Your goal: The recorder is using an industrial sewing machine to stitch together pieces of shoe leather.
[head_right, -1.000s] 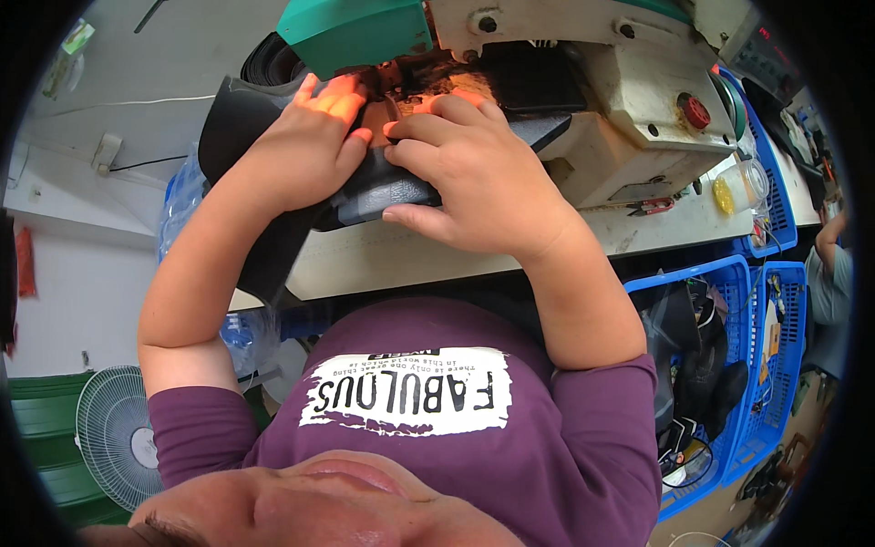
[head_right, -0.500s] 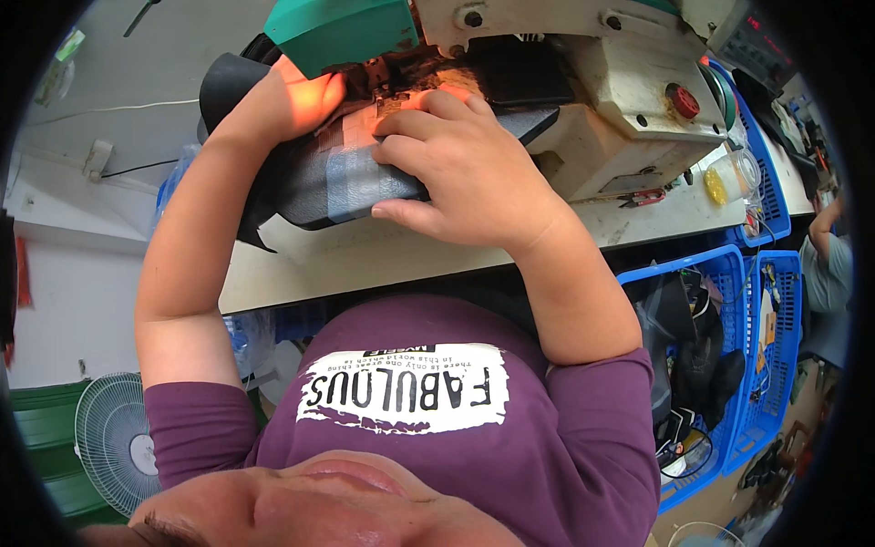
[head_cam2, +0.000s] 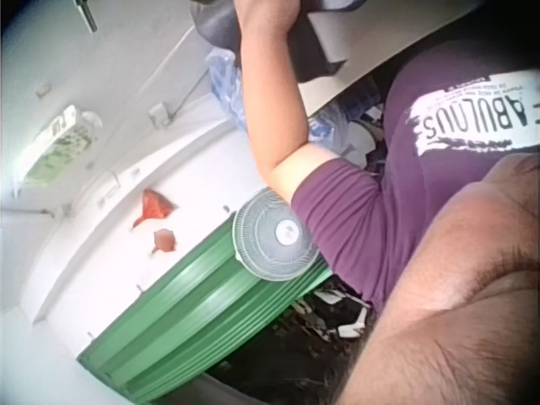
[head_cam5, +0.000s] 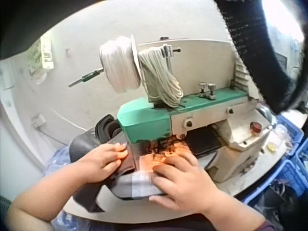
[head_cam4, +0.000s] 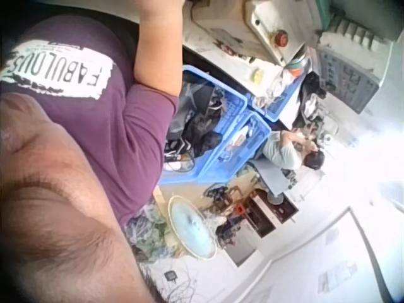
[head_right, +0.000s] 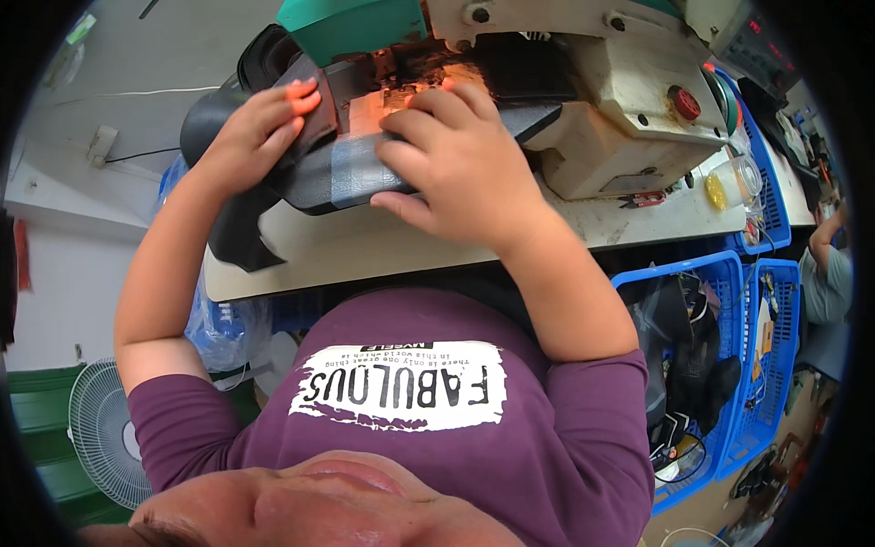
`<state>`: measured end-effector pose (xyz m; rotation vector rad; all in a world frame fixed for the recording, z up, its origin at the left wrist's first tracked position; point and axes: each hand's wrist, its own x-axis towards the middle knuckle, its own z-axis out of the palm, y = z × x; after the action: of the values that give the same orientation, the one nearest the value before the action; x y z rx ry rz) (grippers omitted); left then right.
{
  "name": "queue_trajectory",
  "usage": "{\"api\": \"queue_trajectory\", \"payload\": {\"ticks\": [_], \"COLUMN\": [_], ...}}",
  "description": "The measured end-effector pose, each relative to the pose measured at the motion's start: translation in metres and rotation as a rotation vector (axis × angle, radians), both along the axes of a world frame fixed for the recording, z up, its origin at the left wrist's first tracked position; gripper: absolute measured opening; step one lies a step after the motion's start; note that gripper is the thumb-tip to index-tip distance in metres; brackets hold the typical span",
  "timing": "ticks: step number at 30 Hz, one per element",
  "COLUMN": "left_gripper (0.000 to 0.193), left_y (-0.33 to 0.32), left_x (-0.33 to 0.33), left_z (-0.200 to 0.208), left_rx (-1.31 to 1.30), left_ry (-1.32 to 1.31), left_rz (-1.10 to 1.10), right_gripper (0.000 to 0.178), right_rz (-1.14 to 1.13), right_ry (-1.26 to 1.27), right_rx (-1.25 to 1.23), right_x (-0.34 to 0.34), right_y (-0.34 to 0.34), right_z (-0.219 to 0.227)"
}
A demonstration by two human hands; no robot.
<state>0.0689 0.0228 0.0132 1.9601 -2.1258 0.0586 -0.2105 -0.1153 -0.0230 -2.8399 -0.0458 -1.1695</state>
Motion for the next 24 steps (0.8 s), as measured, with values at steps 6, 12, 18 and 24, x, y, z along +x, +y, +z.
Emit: {"api": "queue_trajectory", "payload": {"ticks": [6,12,18,24], "left_gripper": [0.052,0.04,0.034,0.04], "left_y": [0.043,0.035,0.03,0.02], "left_x": [-0.073,-0.079,-0.099,-0.113], "left_z": [0.017,0.002,-0.005,-0.013], "left_rx": [0.114,-0.103,-0.141,-0.211], "left_ry": [-0.251,-0.206,-0.024,-0.172], "left_rz": [0.125,0.164,0.187,0.265], "right_gripper": [0.034,0.026,0.033,0.027], "right_rz": [0.206,0.399,0.427,0.443], "right_ry": [-0.326,-0.303,-0.175,-0.209], "right_rx": [-0.199,-0.162,0.251,0.319], "right_x": [0.032,0.036,-0.002,-0.036], "right_y": [0.065,0.077,0.048,0.049], "right_z": [-0.046,-0.039,-0.03,-0.022]}}
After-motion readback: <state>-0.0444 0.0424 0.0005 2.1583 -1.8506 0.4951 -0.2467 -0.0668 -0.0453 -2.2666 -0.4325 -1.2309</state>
